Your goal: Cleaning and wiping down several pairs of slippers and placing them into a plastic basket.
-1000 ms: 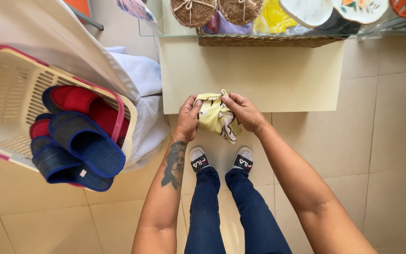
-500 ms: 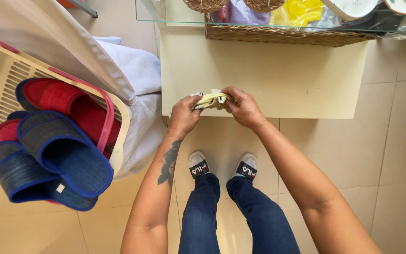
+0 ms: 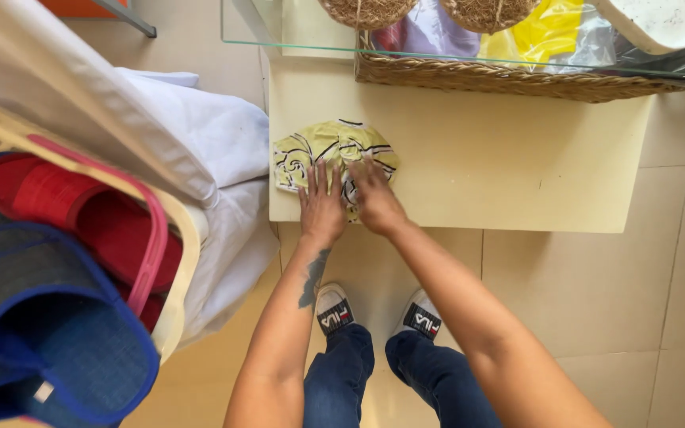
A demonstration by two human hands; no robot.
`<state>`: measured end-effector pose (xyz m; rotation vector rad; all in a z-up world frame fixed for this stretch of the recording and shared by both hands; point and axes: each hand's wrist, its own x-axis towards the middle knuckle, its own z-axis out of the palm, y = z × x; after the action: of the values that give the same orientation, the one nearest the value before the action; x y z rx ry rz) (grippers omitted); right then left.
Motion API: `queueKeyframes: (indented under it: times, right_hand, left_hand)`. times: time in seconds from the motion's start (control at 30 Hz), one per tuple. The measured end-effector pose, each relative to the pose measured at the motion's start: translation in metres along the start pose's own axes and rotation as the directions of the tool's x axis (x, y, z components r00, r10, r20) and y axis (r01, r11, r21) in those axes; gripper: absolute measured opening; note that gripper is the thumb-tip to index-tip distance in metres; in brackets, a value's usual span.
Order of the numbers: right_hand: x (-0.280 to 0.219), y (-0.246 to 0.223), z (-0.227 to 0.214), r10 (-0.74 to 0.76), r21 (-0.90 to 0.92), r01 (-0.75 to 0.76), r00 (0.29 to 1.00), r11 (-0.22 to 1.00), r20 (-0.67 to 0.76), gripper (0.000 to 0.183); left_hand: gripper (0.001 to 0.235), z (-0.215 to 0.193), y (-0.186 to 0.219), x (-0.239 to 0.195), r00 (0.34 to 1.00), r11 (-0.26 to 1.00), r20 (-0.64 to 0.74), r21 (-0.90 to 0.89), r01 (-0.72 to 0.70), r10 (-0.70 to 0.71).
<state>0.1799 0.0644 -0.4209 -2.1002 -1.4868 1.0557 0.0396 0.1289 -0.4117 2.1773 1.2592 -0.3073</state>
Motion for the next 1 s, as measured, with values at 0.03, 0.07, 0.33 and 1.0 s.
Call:
queueKeyframes:
  times: [0.03, 0.07, 0.33, 1.0]
  right_hand:
    - [0.005, 0.001, 0.008, 0.023, -0.121, -0.014, 0.997, 0.993, 0.076, 0.067]
    - [0.010, 0.002, 0.018, 0.052, -0.240, -0.014, 0.987, 0.971, 0.153, 0.069]
    - [-0.012, 0.049, 0.038, 0.069, -0.358, 0.007, 0.978, 0.934, 0.197, 0.067]
    - [-0.033, 0.100, 0.063, -0.045, -0.362, -0.007, 0.990, 0.932, -0.135, 0.078]
  left_hand:
    - [0.069, 0.006, -0.005, 0.005, 0.998, 0.999, 0.034, 0.008, 0.052, -0.052]
    - [0.067, 0.012, -0.012, 0.009, 0.992, 0.994, 0.066, 0.019, 0.108, -0.109]
    - [0.070, 0.062, -0.006, 0.013, 0.996, 0.980, 0.076, 0.199, 0.022, -0.037]
    - [0.065, 0.147, 0.018, -0.009, 0.966, 0.970, -0.159, 0.167, -0.176, 0.202]
